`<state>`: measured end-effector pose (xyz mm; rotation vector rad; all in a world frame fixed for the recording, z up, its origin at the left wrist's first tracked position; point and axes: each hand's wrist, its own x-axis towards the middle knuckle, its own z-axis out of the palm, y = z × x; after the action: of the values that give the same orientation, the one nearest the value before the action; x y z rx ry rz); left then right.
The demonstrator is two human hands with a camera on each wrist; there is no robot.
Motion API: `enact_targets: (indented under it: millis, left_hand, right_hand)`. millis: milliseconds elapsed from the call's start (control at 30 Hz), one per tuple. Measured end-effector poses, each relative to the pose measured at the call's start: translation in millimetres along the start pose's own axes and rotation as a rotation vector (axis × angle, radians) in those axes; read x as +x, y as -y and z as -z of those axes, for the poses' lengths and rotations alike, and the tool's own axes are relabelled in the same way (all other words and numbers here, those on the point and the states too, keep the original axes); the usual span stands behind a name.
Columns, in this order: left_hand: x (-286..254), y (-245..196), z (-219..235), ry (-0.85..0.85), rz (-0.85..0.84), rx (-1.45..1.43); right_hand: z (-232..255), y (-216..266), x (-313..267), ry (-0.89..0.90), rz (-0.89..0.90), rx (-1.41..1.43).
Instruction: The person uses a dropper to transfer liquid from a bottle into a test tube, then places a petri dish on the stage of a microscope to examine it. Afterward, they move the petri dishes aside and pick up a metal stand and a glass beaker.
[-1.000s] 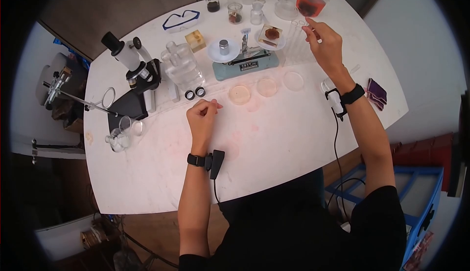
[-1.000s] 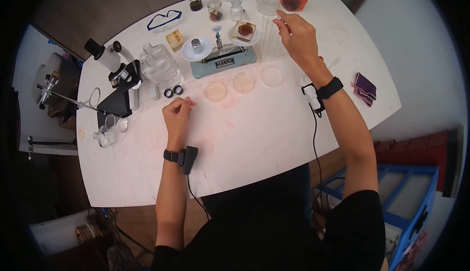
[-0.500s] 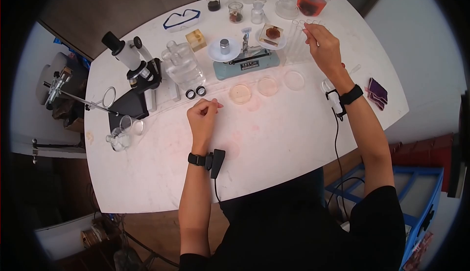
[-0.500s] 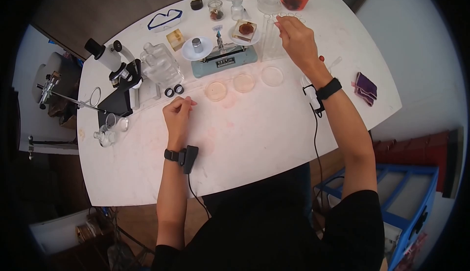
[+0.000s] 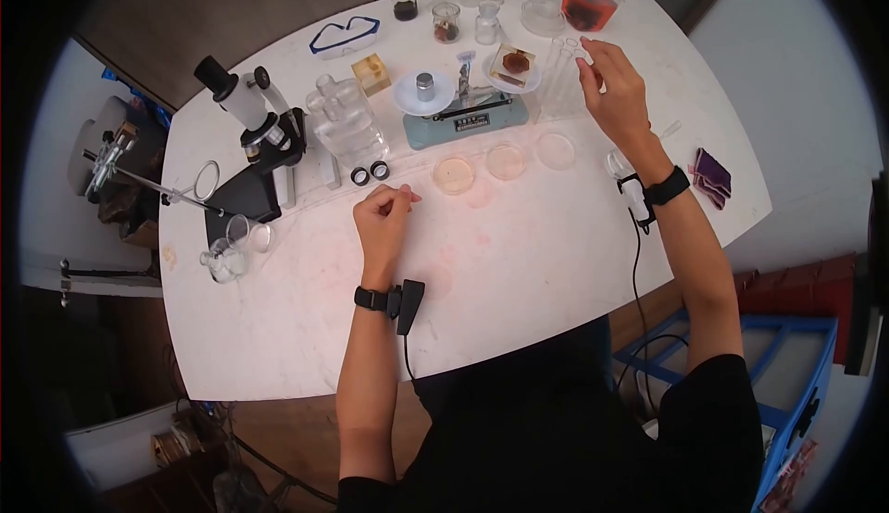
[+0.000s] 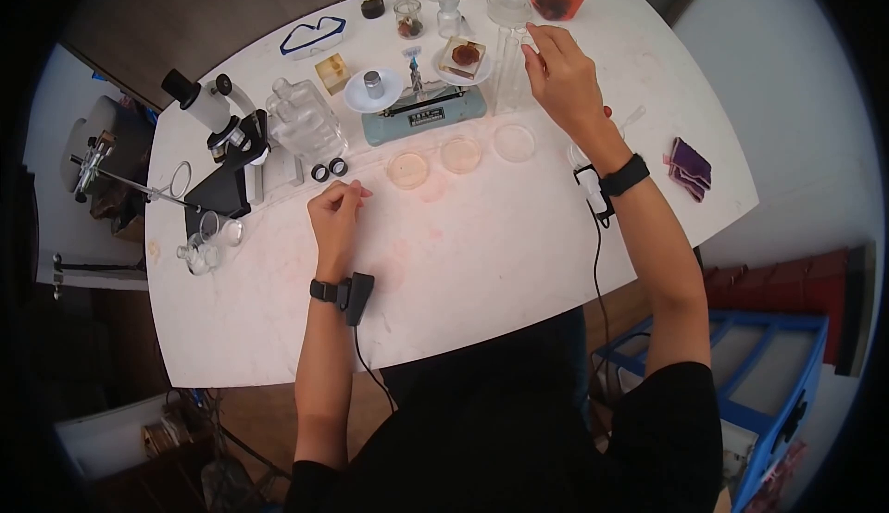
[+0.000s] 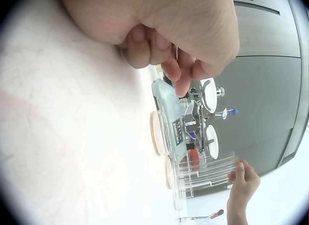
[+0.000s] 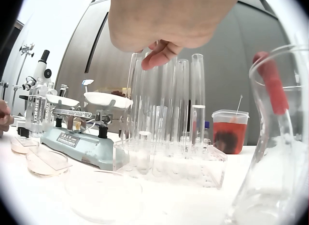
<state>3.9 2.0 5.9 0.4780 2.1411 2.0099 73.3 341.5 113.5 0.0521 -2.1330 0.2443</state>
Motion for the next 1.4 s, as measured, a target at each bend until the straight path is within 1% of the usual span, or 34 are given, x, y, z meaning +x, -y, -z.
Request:
enact_targets:
  millis: [33, 67, 167, 233, 267, 333, 367, 433, 467, 500, 567, 600, 700, 833, 900, 933, 1000, 1033, 1100, 1167, 1333, 1400]
  left_hand:
    - [0.1, 0.0, 0.1, 0.000, -0.002, 0.006]
    - [-0.5, -1.1, 0.3, 0.000, -0.004, 0.005]
    - [-1.8, -5.4, -1.1, -0.012, 0.007, 0.018]
    - [-1.7, -6.0, -0.8, -0.005, 0.005, 0.018]
    - [-2.0, -5.9, -1.0, -0.003, 0.009, 0.009]
    - [-1.9, -5.5, -1.4, -0.005, -0.009, 0.024]
    - [-2.3, -5.0, -2.0, -0.004, -0.005, 0.016]
    - [-2.1, -5.4, -2.2, -0.006, -0.004, 0.007]
    - [-2.1, -5.3, -1.4, -0.001, 0.000, 0.028]
    - [-2.0, -5.3, -1.7, -0.003, 0.000, 0.026]
    - [-2.9, -5.5, -0.8, -0.004, -0.008, 0.023]
    - [-3.1, -5.8, -0.6, -0.009, -0.006, 0.025]
    - [-3.9, -6.2, 0.2, 0.002, -0.018, 0.040]
    - [-3.1, -4.5, 0.0, 0.000, -0.015, 0.039]
    - [-2.4, -3.8, 0.1, -0.001, -0.010, 0.036]
    - [-2.1, -3.5, 0.1, -0.002, -0.011, 0.044]
    - [-2.3, -2.9, -0.5, -0.004, -0.009, 0.047]
    - [-2.0, -3.6, -1.0, -0.006, -0.016, 0.040]
    - [-2.7, -5.1, -3.2, -0.006, -0.021, 0.031]
    - [-2.9, -6.6, -4.1, -0.015, -0.051, 0.065]
    - [-2.6, -5.5, -1.0, -0.004, -0.014, 0.057]
    - [-2.7, -5.7, -1.0, -0.001, -0.012, 0.059]
  right_hand:
    - [6.5, 5.4, 3.2, -0.015, -0.052, 0.030]
    - [14.5, 7.1, 7.0, -0.016, -0.051, 0.029]
    - [50.1, -0.1, 19.6, -0.173, -0.055, -0.055]
    - [74.2, -14.0, 19.1, -0.181, -0.175, -0.041]
    - [85.9, -18.9, 16.8, -0.175, -0.172, -0.048]
    - [107.4, -24.6, 11.4, 0.014, -0.379, -0.044]
    - [112.0, -28.1, 5.3, 0.021, -0.375, -0.049]
    - [114.6, -33.0, -9.5, 0.225, -0.366, -0.117]
    - [114.3, -29.0, -14.6, 0.329, -0.453, -0.141]
    - [113.1, -30.2, -22.2, 0.330, -0.451, -0.141]
    - [106.7, -32.4, -38.7, 0.395, -0.343, -0.249]
    - [103.3, -33.2, -43.9, 0.436, -0.419, -0.235]
    - [97.4, -27.1, -47.6, 0.466, -0.392, -0.283]
    - [95.9, -28.8, -48.5, 0.443, -0.393, -0.249]
    - [101.5, -27.3, -44.6, 0.342, -0.442, -0.217]
    - [104.5, -25.7, -41.9, 0.343, -0.441, -0.215]
    - [112.7, -21.7, -36.1, 0.274, -0.486, -0.211]
    - [116.0, -20.2, -34.5, 0.277, -0.486, -0.215]
    - [120.6, -17.0, -33.2, 0.223, -0.484, -0.203]
    - [123.4, -20.1, -35.9, 0.203, -0.488, -0.192]
    - [125.2, -23.2, -41.0, 0.170, -0.509, -0.170]
    - [125.8, -24.9, -42.9, 0.157, -0.473, -0.177]
